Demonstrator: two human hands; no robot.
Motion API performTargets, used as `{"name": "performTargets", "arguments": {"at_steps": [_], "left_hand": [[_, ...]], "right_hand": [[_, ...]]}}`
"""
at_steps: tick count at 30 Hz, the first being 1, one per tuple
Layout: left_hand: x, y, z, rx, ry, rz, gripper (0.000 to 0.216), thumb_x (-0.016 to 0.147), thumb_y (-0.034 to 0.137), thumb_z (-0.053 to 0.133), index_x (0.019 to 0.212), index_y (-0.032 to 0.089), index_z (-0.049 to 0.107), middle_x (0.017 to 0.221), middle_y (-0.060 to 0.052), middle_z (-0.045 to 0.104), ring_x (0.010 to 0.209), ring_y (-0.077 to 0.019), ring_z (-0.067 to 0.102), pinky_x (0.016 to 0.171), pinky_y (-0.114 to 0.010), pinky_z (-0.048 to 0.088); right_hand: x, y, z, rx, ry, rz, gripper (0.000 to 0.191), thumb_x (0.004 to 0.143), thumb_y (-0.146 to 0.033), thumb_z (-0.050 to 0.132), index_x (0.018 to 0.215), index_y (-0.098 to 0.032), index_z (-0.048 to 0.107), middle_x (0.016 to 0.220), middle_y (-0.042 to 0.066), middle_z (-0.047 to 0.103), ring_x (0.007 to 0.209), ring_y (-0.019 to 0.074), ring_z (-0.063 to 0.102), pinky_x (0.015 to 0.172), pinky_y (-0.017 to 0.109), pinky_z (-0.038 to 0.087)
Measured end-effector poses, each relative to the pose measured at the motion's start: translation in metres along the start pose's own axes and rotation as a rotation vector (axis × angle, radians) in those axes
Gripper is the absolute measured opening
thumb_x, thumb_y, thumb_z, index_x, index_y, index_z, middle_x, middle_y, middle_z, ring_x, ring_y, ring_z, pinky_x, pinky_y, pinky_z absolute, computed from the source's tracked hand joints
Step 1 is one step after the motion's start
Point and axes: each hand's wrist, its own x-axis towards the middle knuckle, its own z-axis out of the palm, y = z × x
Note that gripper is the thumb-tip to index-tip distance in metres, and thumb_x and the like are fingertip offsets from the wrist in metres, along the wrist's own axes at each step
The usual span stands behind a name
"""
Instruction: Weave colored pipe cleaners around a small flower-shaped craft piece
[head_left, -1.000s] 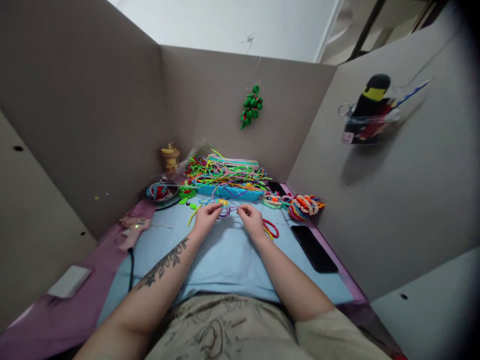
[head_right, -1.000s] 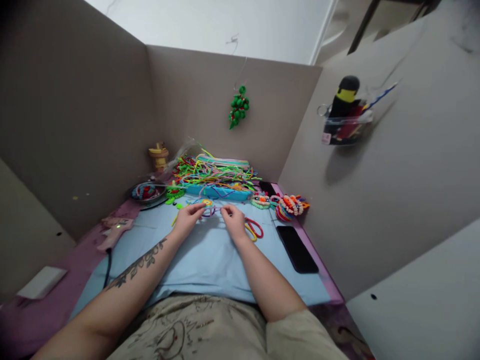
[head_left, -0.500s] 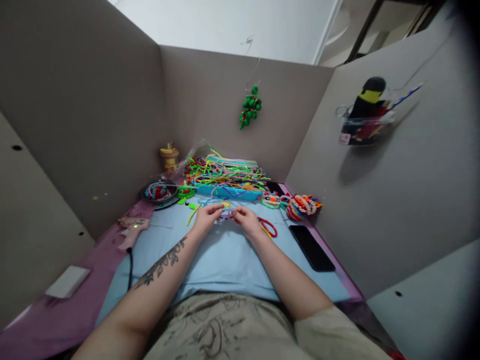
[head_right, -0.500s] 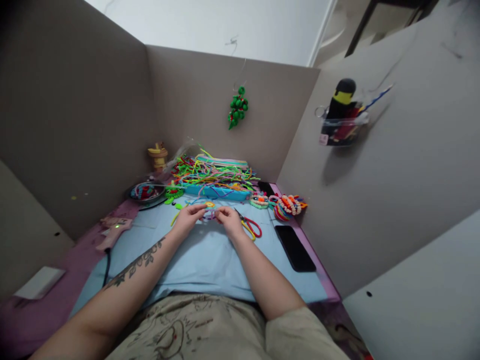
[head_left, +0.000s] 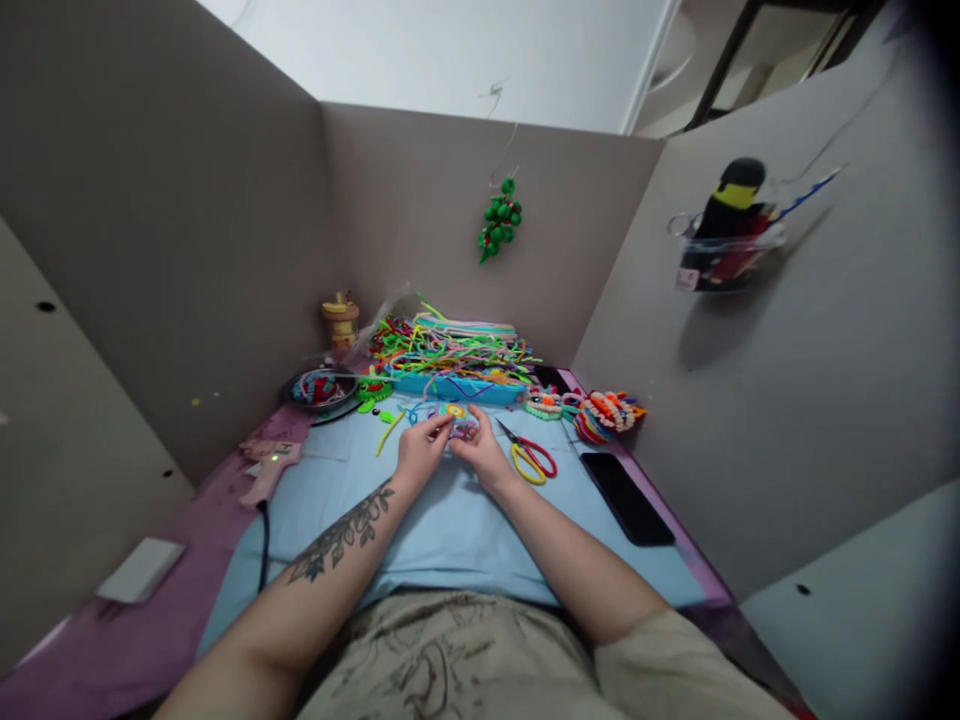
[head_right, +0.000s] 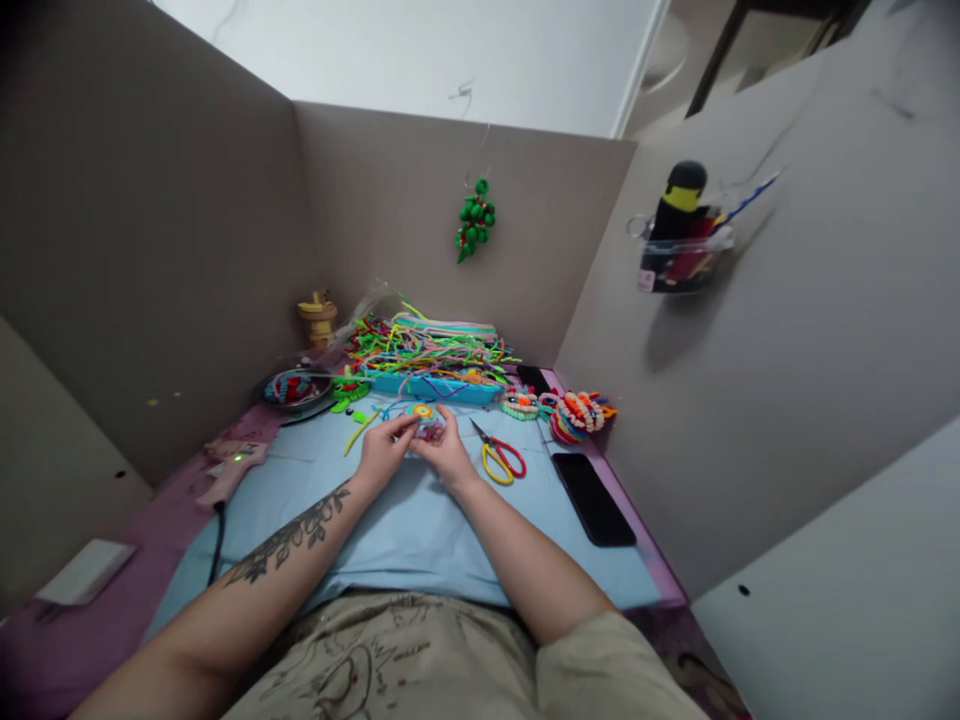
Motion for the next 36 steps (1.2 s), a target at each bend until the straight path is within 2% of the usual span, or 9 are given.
{"name": "performTargets", "arguments": {"at_steps": [3,8,10,15,18,23,27,33,36], "left_hand": [[-0.003,0.004,-0.001,0.053,-0.024,0.093,0.024,0.075,0.021,0.059,0.096,0.024,0.07,0.095,-0.006,0.07,0.088,-0.0219,0.063,0.081,-0.033,0.046],[-0.004,0.004,-0.001,0.156,-0.028,0.183,0.023,0.079,0.022,0.055,0.098,0.022,0.068,0.096,-0.005,0.069,0.087,-0.0191,0.064,0.079,-0.031,0.048],[-0.003,0.002,-0.001,0.192,-0.031,0.203,0.023,0.081,0.023,0.054,0.099,0.021,0.067,0.096,-0.005,0.069,0.085,-0.0182,0.064,0.077,-0.03,0.049],[-0.002,-0.001,-0.003,0.238,-0.007,0.233,0.022,0.081,0.023,0.053,0.1,0.021,0.066,0.095,-0.005,0.07,0.086,-0.018,0.064,0.076,-0.03,0.05],[-0.003,0.0,-0.003,0.28,-0.035,0.294,0.024,0.081,0.02,0.054,0.101,0.022,0.066,0.096,-0.005,0.07,0.087,-0.0181,0.064,0.078,-0.03,0.05],[-0.004,0.004,-0.003,0.288,-0.042,0.324,0.024,0.081,0.017,0.053,0.101,0.022,0.066,0.095,-0.005,0.07,0.087,-0.0176,0.065,0.077,-0.029,0.05],[-0.004,0.008,-0.004,0.253,-0.013,0.308,0.021,0.082,0.021,0.053,0.099,0.021,0.066,0.094,-0.006,0.07,0.085,-0.0176,0.065,0.075,-0.029,0.051],[-0.003,0.006,-0.005,0.273,-0.006,0.312,0.022,0.082,0.021,0.053,0.1,0.022,0.066,0.093,-0.005,0.07,0.083,-0.0177,0.065,0.073,-0.03,0.051],[-0.002,0.005,-0.006,0.279,-0.009,0.325,0.023,0.082,0.019,0.053,0.099,0.022,0.066,0.093,-0.005,0.07,0.083,-0.0176,0.065,0.073,-0.03,0.051]], "right_hand": [[0.0,0.006,0.001,-0.025,0.055,-0.009,0.083,0.06,-0.03,0.072,0.128,-0.023,0.025,0.088,0.002,0.057,0.074,0.0141,0.057,0.064,0.025,0.046],[0.003,0.009,-0.004,-0.032,0.123,-0.004,0.055,0.069,-0.028,0.061,0.119,-0.023,0.038,0.065,-0.006,0.048,0.05,0.0078,0.044,0.047,0.019,0.035],[0.004,0.007,-0.005,0.007,0.131,-0.014,0.051,0.068,-0.024,0.062,0.114,-0.023,0.04,0.064,-0.007,0.047,0.05,0.0076,0.044,0.047,0.019,0.035],[0.0,-0.001,0.0,0.125,0.013,-0.044,0.071,0.057,-0.023,0.073,0.118,-0.024,0.037,0.087,0.0,0.056,0.077,0.0146,0.057,0.068,0.026,0.045],[-0.003,-0.002,0.005,0.108,0.003,-0.015,0.085,0.056,-0.027,0.076,0.127,-0.026,0.028,0.091,0.002,0.054,0.08,0.0157,0.057,0.07,0.028,0.046],[-0.002,0.003,0.003,-0.038,0.112,-0.008,0.065,0.071,-0.035,0.063,0.127,-0.023,0.031,0.079,-0.001,0.051,0.061,0.0104,0.051,0.055,0.023,0.041],[0.002,0.005,0.0,-0.028,0.121,-0.054,0.055,0.074,-0.033,0.059,0.122,-0.023,0.035,0.069,-0.005,0.046,0.054,0.0091,0.045,0.051,0.022,0.037],[-0.003,0.0,0.003,0.042,-0.052,-0.066,0.082,0.06,-0.026,0.073,0.127,-0.026,0.027,0.08,-0.002,0.053,0.073,0.0142,0.055,0.064,0.026,0.044],[-0.004,0.002,0.005,0.021,-0.067,-0.066,0.085,0.062,-0.028,0.073,0.13,-0.026,0.024,0.079,-0.002,0.053,0.072,0.0142,0.055,0.064,0.026,0.044]]}}
